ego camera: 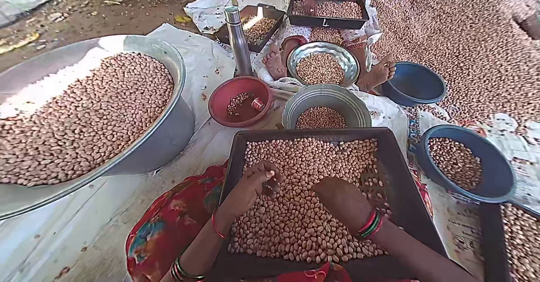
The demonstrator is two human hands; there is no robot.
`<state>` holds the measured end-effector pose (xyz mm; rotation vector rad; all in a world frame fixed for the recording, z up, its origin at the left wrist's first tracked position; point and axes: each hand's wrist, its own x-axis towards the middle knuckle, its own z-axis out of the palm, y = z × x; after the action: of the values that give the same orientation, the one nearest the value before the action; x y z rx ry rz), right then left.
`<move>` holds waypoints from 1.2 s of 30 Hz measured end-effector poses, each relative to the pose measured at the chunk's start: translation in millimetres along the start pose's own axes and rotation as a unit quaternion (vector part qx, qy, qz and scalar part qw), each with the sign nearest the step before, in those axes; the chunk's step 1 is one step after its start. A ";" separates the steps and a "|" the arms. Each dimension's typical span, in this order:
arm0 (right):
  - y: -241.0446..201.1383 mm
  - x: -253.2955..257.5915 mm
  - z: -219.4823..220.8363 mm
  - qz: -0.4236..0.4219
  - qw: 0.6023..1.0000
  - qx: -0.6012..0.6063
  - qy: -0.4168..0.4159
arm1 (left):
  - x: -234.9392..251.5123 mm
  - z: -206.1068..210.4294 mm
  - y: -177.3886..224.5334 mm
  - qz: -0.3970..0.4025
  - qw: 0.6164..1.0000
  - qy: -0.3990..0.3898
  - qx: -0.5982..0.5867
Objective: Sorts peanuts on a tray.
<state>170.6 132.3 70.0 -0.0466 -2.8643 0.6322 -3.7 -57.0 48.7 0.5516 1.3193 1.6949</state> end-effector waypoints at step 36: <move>51.5 22.5 -69.7 0.245 0.929 0.160 -0.228 | -7.6 82.4 -25.4 -0.146 0.982 0.116 -0.019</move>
<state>162.4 209.5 114.6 -0.6624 -3.1478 1.3603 73.9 -18.8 53.9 0.1306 1.4496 1.5680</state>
